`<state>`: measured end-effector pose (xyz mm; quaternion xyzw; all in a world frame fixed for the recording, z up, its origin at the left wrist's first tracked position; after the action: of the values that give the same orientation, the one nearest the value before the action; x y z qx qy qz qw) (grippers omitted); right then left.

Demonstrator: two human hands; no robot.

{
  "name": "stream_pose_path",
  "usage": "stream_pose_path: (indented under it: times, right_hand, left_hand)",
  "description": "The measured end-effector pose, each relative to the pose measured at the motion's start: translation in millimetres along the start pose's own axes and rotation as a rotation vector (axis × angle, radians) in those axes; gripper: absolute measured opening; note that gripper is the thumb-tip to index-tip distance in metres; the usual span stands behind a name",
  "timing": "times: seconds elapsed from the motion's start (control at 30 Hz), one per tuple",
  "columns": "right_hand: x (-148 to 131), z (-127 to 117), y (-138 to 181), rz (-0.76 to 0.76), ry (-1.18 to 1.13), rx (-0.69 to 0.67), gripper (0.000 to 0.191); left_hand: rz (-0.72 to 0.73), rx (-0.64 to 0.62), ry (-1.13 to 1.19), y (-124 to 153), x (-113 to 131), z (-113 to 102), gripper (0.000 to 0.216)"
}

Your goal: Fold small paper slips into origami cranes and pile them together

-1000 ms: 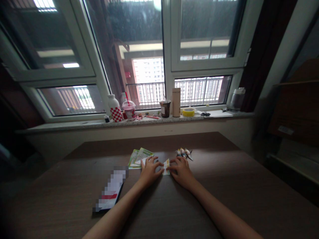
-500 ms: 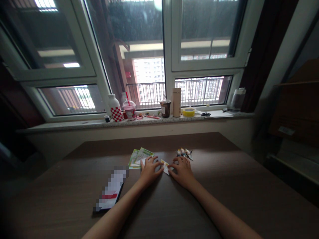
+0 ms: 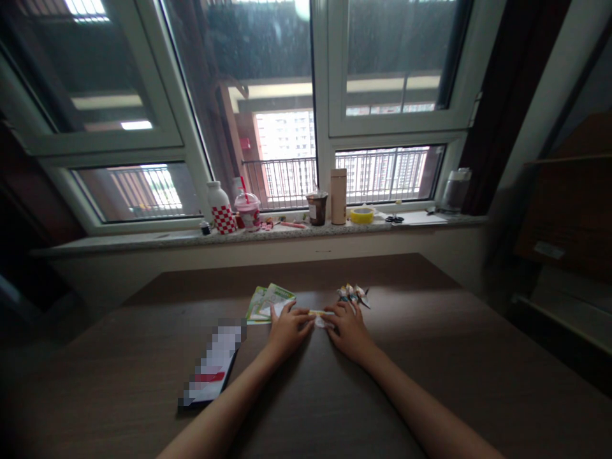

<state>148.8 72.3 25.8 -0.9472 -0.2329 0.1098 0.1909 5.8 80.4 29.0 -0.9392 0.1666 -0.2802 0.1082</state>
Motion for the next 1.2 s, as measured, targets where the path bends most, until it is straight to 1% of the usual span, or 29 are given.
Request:
stream_pose_path:
  times: [0.07,0.17,0.3,0.43,0.57,0.73,0.83,0.97,1.07,1.2]
  right_hand:
    - [-3.0,1.4,0.2,-0.033,-0.016,-0.007,0.034]
    - [-5.1,2.0,0.7,-0.057,-0.029,-0.01,0.029]
    - [0.2,-3.6,0.7,0.007,-0.03,0.044,0.021]
    - [2.9,-9.6,1.0,0.051,-0.035,0.088,0.02]
    - [9.1,-10.9,0.8,0.097,-0.038,0.08,0.017]
    - [19.7,-6.9,-0.8,0.124,-0.059,0.047,0.014]
    - [21.6,-6.8,-1.8,0.101,-0.06,0.043,0.013]
    - [16.3,-10.5,-2.0,0.033,-0.048,0.052,0.014]
    - [11.1,-14.8,-1.6,0.0,-0.028,0.09,0.014]
    - [3.7,-17.0,-1.8,-0.031,0.077,0.142,0.013]
  left_hand:
    - [0.019,0.001,-0.037,1.1,3.0,-0.6,0.025]
    - [0.048,-0.009,-0.088,2.6,6.4,-0.3,0.026]
    - [0.079,-0.011,-0.132,4.4,8.3,0.4,0.029]
    - [0.093,-0.003,-0.152,5.7,8.5,1.0,0.03]
    - [0.091,-0.003,-0.165,5.7,7.9,1.6,0.03]
    - [0.078,-0.012,-0.16,5.3,6.7,2.5,0.03]
    - [0.082,-0.009,-0.159,6.0,6.9,2.4,0.03]
    - [0.093,-0.003,-0.168,6.9,7.4,1.8,0.031]
    - [0.093,-0.008,-0.168,7.0,7.6,1.9,0.031]
    - [0.082,-0.013,-0.152,6.4,9.1,2.4,0.031]
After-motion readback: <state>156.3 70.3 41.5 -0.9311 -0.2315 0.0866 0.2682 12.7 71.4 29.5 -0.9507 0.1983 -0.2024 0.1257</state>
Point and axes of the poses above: each hand's wrist, its own y-axis away from the middle knuckle, its own z-axis out of the palm, x = y × z, the point moved 9 cm from there along -y, towards the middle knuckle, and after that the axes turned 11 degrees about y, right-handed, at the moved point
